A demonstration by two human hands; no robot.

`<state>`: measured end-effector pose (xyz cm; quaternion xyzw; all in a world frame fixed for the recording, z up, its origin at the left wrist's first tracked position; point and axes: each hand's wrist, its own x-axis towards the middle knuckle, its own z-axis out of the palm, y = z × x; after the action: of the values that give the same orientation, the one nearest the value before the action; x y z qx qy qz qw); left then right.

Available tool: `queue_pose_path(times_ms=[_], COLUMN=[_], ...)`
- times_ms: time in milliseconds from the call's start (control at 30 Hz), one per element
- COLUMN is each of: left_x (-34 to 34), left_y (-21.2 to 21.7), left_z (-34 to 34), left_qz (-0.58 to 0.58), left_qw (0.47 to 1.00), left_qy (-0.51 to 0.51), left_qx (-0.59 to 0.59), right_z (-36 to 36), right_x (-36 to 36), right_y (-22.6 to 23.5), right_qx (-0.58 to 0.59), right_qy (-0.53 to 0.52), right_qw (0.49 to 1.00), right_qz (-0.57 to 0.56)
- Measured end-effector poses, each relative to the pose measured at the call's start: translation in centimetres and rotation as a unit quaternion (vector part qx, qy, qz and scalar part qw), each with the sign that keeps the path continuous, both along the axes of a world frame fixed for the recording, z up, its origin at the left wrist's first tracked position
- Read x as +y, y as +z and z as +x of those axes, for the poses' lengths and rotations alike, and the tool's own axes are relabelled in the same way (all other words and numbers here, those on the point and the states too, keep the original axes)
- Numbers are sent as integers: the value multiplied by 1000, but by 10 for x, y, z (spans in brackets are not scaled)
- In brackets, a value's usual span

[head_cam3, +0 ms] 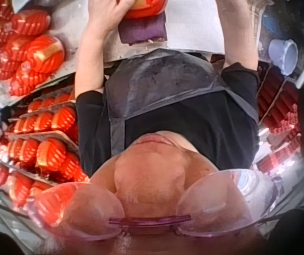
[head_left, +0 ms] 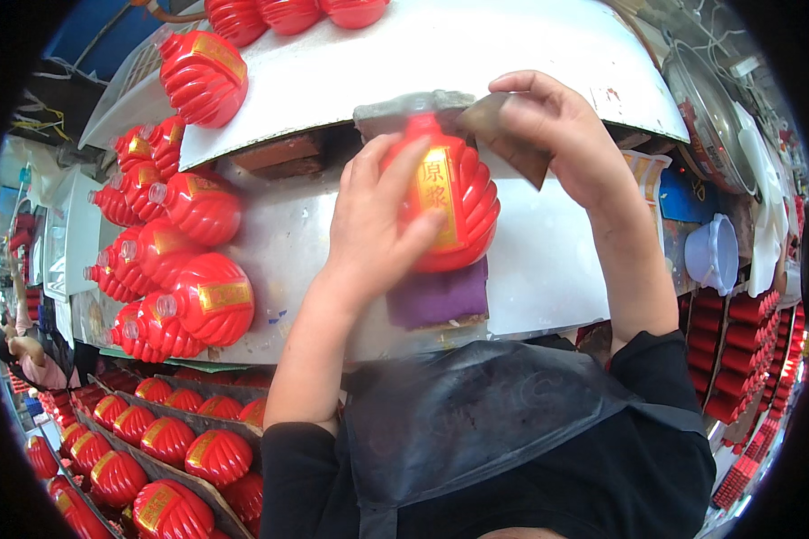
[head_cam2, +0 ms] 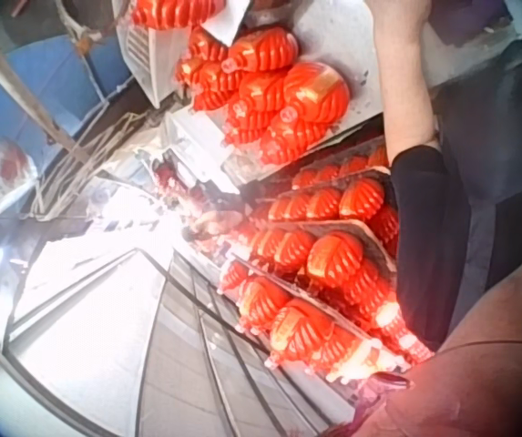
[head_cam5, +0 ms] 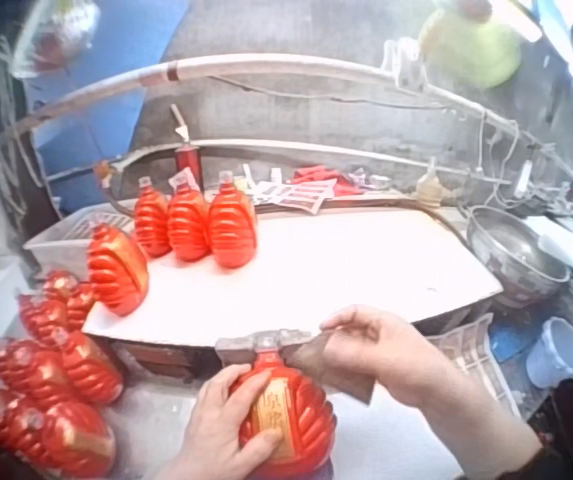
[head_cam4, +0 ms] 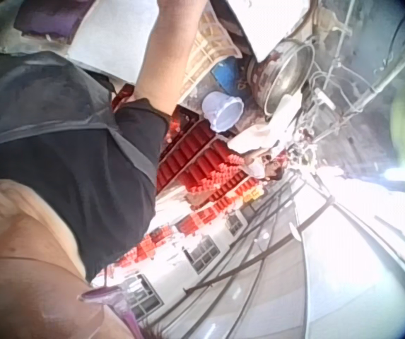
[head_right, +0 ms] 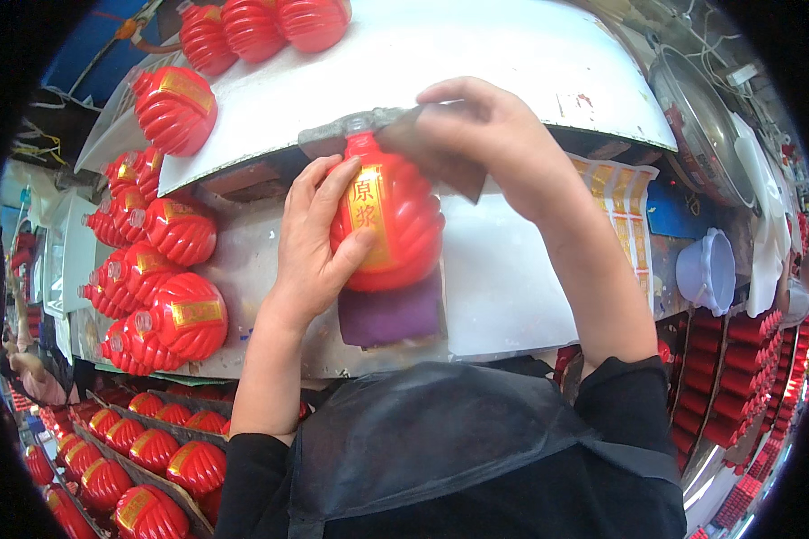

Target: The person repeatedly picks up red ribbed plastic containers, applies a gold label to the side of each container by hand, and places the labeled containers into a metal tray. The person handles the containers one at a time throughout the clip.

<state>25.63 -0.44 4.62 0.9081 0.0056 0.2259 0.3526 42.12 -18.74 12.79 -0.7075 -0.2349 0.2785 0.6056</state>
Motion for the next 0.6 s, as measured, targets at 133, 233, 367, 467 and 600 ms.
queue_pose_path(times_ms=[133, 233, 367, 467, 600], left_x=[1, 0, -3, -9, -15], left_y=[-4, -8, -15, -24, -33], left_z=[3, 0, -6, -6, -5], left_qz=[-6, -36, -203, -264, -222], left_qw=[999, 999, 979, 962, 970], left_qy=[-6, 3, 24, 26, 50], left_qx=[-32, -24, -24, -67, -88], right_z=[-11, -8, -25, -64, -70], right_x=[15, 25, 9, -7, -33], right_y=[-2, -6, -16, -40, -54], right_qx=[-429, -565, -699, -680, -628], right_qy=[233, 138, 155, 224, 244], right_qw=[873, 812, 696, 682, 727], right_qz=[-6, -36, 53, 150, 134])
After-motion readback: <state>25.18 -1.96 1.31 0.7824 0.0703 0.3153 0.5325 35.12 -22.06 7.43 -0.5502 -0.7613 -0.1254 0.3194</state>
